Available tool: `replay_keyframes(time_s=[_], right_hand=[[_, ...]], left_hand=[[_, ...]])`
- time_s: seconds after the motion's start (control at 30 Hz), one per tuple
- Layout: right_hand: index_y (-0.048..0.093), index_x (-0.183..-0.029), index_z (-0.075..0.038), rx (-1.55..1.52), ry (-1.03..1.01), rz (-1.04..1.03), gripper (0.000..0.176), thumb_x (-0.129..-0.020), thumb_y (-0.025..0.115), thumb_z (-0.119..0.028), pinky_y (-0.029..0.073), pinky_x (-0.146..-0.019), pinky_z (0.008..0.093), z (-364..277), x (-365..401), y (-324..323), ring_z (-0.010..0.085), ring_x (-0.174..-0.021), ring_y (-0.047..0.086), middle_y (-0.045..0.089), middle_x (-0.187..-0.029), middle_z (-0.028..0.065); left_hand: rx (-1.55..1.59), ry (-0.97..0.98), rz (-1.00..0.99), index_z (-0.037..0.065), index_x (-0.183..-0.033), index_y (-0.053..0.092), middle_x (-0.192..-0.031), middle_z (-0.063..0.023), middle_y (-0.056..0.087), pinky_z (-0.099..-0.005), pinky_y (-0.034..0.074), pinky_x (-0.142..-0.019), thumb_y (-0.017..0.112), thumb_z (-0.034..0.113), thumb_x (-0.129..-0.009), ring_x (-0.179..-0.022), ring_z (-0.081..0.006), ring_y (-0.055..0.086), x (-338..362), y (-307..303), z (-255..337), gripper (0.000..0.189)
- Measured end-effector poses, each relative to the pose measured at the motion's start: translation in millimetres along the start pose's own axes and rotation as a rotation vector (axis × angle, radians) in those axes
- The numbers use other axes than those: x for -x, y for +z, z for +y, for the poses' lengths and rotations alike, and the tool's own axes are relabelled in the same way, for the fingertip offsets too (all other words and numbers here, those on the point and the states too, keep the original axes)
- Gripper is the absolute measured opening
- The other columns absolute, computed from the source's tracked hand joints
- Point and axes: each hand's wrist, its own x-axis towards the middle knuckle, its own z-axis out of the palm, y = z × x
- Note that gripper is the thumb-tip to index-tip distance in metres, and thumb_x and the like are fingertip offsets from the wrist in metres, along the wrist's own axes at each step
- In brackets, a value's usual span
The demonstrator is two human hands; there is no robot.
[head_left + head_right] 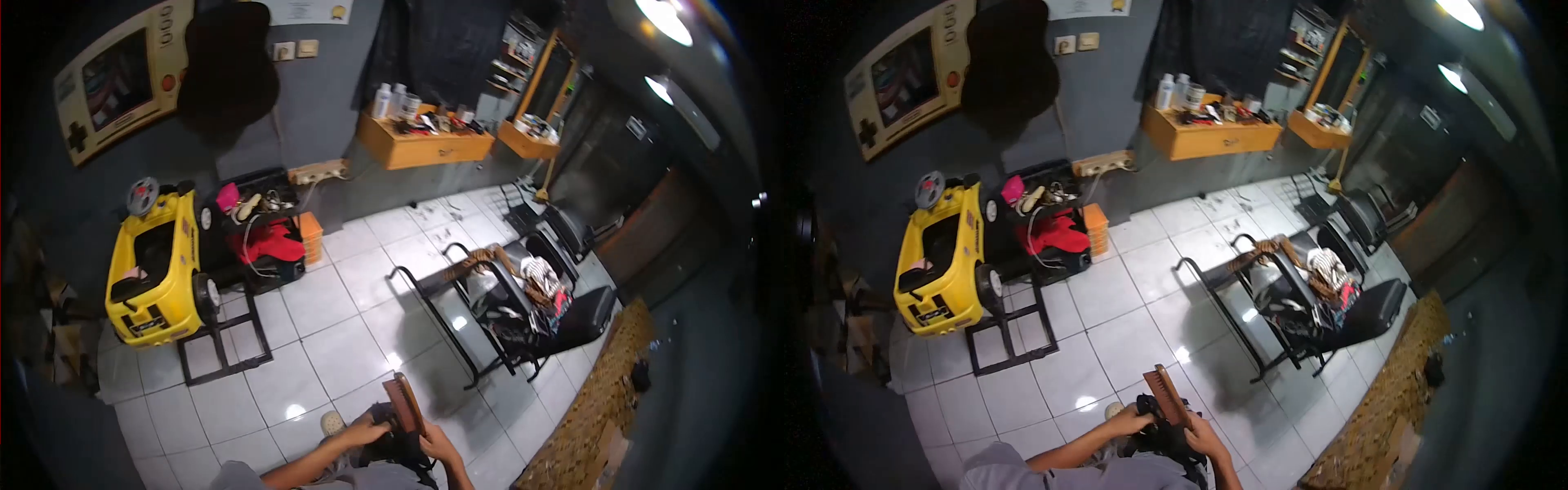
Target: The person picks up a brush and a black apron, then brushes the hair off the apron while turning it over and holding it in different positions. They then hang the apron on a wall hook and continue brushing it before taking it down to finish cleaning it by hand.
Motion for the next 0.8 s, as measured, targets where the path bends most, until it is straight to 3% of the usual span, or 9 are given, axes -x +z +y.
replay_keyframes(time_s=[0.13, 0.27, 0.33, 0.4, 0.5, 0.53, 0.6, 0.67, 0.8], right_hand=[[0.061, -0.093, 0.001, 0.064, 0.175, 0.361, 0.019, -0.077, 0.053, -0.004, 0.042, -0.061, 0.032, -24.4, 30.5, 33.1, 0.0202, -0.063, 0.052, 0.057, -0.072, 0.0141], [0.059, -0.077, 0.002, 0.181, 0.089, 0.498, 0.008, -0.076, 0.058, -0.006, 0.041, -0.057, 0.037, -40.2, 47.3, 36.5, 0.0264, -0.06, 0.054, 0.054, -0.063, 0.0158], [0.058, -0.077, 0.002, 0.16, 0.127, 0.544, 0.009, -0.077, 0.056, -0.007, 0.041, -0.059, 0.0379, -48.8, 56.5, 37.1, 0.0296, -0.06, 0.053, 0.054, -0.065, 0.0168], [0.058, -0.079, 0.002, 0.214, 0.094, 0.521, 0.008, -0.078, 0.055, -0.005, 0.042, -0.06, 0.0374, -53.2, 66.2, 35.6, 0.0295, -0.063, 0.054, 0.055, -0.067, 0.0174], [0.061, -0.085, -0.001, 0.111, 0.133, 0.575, 0.011, -0.077, 0.059, -0.009, 0.041, -0.071, 0.0409, -90.8, 73.9, 40.1, 0.036, -0.075, 0.055, 0.059, -0.076, 0.0179], [0.061, -0.085, -0.001, 0.086, 0.102, 0.603, 0.011, -0.077, 0.059, -0.009, 0.042, -0.07, 0.0403, -95.1, 78.3, 44.0, 0.036, -0.073, 0.055, 0.059, -0.074, 0.0176], [0.061, -0.085, -0.001, 0.038, 0.041, 0.659, 0.011, -0.077, 0.06, -0.008, 0.042, -0.068, 0.0391, -97.2, 94.0, 54.6, 0.0361, -0.07, 0.054, 0.058, -0.072, 0.0172], [0.061, -0.088, 0.0, 0.012, 0.115, 0.685, 0.011, -0.078, 0.06, -0.006, 0.045, -0.066, 0.0366, -100.8, 119.3, 64.6, 0.0328, -0.068, 0.058, 0.06, -0.073, 0.0165], [0.061, -0.094, 0.002, -0.279, 0.163, 0.728, 0.015, -0.084, 0.06, -0.009, 0.048, -0.065, 0.0303, -121.4, 176.0, 82.9, 0.0201, -0.068, 0.06, 0.066, -0.079, 0.0127]], left_hand=[[0.1, 0.079, -0.394, 0.005, -0.088, 0.063, -0.083, -0.002, 0.062, -0.0289, 0.045, -0.077, 0.051, 0.019, -0.088, -0.081, -0.0133, 0.056, -10.7, -35.6, 6.2, 0.019], [-0.702, -0.304, -0.575, 0.001, -0.092, 0.064, -0.088, -0.0113, 0.066, -0.0329, 0.046, -0.079, 0.055, 0.023, -0.082, -0.085, -0.0196, 0.061, -24.5, -86.5, 38.1, 0.026], [-1.105, -0.254, -0.254, 0.0, -0.096, 0.064, -0.089, -0.0178, 0.064, -0.037, 0.046, -0.081, 0.062, 0.029, -0.079, -0.087, -0.0287, 0.061, -30.3, -93.5, 27.6, 0.034], [-1.397, 0.06, 0.445, 0.002, -0.109, 0.057, -0.102, -0.0206, 0.06, -0.0381, 0.044, -0.085, 0.068, 0.037, -0.077, -0.098, -0.0343, 0.056, -9.0, -75.0, 28.1, 0.048], [-0.862, 0.57, 0.216, 0.003, -0.111, 0.056, -0.107, -0.0213, 0.058, -0.0374, 0.042, -0.09, 0.071, 0.039, -0.076, -0.104, -0.0322, 0.054, 23.1, -40.6, 58.3, 0.053], [-0.736, 0.304, -0.113, 0.003, -0.113, 0.056, -0.107, -0.0201, 0.059, -0.037, 0.041, -0.092, 0.072, 0.039, -0.076, -0.103, -0.0311, 0.055, 41.6, -20.1, 81.4, 0.054], [-0.598, 0.385, -0.582, 0.003, -0.112, 0.056, -0.107, -0.0188, 0.06, -0.0362, 0.045, -0.084, 0.073, 0.041, -0.072, -0.102, -0.0322, 0.056, 79.7, 20.5, 90.2, 0.058], [-0.522, 0.598, -0.672, 0.004, -0.123, 0.047, -0.116, -0.018, 0.056, -0.039, 0.043, -0.089, 0.072, 0.033, -0.075, -0.106, -0.0341, 0.055, 102.0, 54.0, 48.2, 0.061], [-0.701, 0.556, -0.534, 0.003, -0.123, 0.046, -0.108, -0.0207, 0.054, -0.0424, 0.042, -0.086, 0.07, 0.026, -0.076, -0.102, -0.0383, 0.052, 152.2, 86.1, 22.5, 0.057]])
